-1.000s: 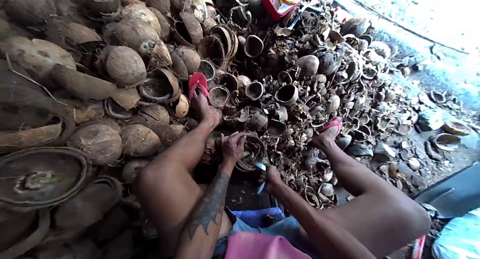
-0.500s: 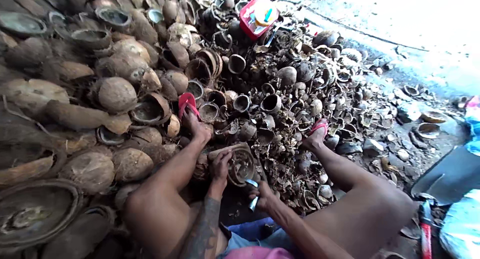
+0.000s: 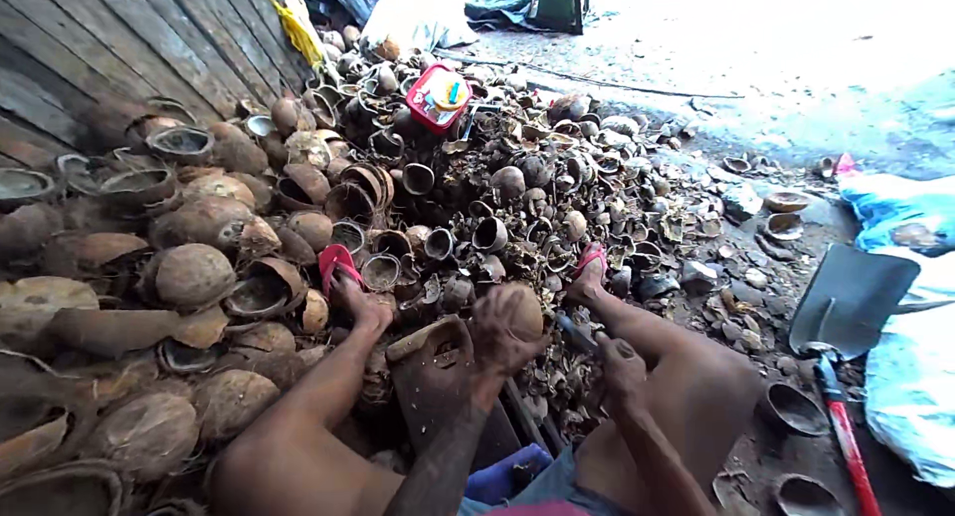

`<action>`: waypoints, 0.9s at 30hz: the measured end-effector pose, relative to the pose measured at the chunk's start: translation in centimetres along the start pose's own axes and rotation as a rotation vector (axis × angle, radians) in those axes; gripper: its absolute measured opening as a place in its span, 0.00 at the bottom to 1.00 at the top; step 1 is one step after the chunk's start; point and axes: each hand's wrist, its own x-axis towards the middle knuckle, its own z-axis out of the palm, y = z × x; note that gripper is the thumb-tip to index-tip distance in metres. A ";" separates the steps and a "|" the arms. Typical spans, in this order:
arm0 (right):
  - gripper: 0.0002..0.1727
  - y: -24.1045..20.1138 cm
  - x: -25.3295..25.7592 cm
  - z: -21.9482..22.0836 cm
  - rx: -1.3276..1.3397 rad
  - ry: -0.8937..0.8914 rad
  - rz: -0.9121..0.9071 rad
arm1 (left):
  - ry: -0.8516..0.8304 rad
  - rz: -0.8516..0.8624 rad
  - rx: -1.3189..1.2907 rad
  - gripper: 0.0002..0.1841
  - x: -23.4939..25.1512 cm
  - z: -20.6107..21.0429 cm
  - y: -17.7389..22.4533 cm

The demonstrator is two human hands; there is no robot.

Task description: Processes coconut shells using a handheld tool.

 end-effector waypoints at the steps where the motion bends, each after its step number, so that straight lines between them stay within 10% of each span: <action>1: 0.13 -0.3 0.4 -0.8 -0.040 0.051 -0.046 | -0.174 -0.060 0.058 0.54 -1.2 1.5 -1.1; 5: 0.13 -0.4 0.6 -2.1 -0.115 0.061 -0.118 | -0.110 -0.173 -0.057 0.29 -1.5 2.6 -2.1; 9: 0.17 1.4 -1.3 -1.0 -0.076 0.003 -0.026 | -0.408 -0.298 0.031 0.31 0.7 0.5 -1.6; 21: 0.07 -2.1 -0.1 -2.5 0.193 -0.094 0.074 | -0.845 -0.467 0.150 0.39 -1.2 12.0 -3.3; 25: 0.06 -2.6 0.1 -2.9 0.311 -0.123 0.118 | -0.704 -0.045 0.070 0.36 -4.2 13.2 1.5; 27: 0.06 -3.4 0.7 -3.6 0.330 -0.163 0.104 | -0.962 -0.060 0.145 0.32 -3.7 3.2 12.2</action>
